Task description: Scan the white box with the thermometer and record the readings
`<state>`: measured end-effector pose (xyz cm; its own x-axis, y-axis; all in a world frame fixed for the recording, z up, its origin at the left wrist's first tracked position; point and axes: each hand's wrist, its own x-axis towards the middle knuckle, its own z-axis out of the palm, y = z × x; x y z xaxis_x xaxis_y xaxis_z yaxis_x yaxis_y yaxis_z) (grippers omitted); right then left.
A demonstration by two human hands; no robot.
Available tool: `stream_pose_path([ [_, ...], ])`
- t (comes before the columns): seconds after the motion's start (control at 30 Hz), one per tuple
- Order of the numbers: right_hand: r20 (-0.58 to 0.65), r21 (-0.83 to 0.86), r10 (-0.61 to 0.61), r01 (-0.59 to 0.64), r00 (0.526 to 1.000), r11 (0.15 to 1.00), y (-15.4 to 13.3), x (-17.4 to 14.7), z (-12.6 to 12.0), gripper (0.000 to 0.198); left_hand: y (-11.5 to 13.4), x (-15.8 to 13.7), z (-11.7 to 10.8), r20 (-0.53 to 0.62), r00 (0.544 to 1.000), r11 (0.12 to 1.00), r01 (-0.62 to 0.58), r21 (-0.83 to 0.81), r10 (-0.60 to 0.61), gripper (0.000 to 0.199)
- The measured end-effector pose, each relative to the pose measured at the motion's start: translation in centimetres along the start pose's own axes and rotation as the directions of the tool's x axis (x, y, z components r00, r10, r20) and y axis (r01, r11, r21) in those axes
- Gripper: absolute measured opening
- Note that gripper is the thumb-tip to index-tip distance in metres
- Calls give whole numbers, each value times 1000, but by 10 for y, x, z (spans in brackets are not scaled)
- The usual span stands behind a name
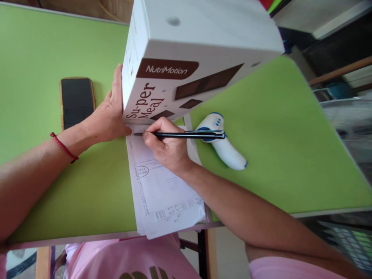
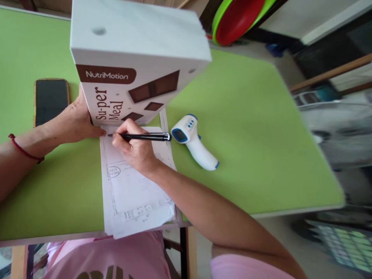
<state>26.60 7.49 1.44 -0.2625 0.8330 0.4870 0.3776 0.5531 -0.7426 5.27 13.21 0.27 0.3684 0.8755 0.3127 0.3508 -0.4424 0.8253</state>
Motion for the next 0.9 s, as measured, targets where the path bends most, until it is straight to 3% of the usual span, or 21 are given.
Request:
stream_pose_path([
  [0.2,19,-26,51,-51,998,998,1,0,1,14,6,2,0,-5,999,999,40,-20,-40,104],
  [0.33,5,-28,19,-19,1000,999,-4,-2,-3,17,8,2,1,-49,998,996,47,-76,-50,99],
  [0.43,132,-43,-50,56,990,998,-11,-5,-20,13,7,2,2,-89,994,987,43,-152,-57,98],
  [0.53,310,-62,-192,222,931,973,-9,-14,-44,14,7,3,2,-94,992,981,65,-181,-83,102],
  [0.6,321,-111,-280,330,905,937,1,-21,-58,14,7,4,1,-94,991,979,76,-189,-95,106],
  [0.63,284,-174,-293,350,913,921,8,-26,-64,14,8,5,1,-93,991,979,74,-189,-93,108],
  [0.77,154,-369,-248,288,956,884,31,-40,-68,15,6,6,-1,-84,996,988,26,-154,-39,113],
  [0.9,301,-397,-120,239,946,886,35,-47,-63,23,5,7,-5,-57,998,994,-10,-108,4,110],
])
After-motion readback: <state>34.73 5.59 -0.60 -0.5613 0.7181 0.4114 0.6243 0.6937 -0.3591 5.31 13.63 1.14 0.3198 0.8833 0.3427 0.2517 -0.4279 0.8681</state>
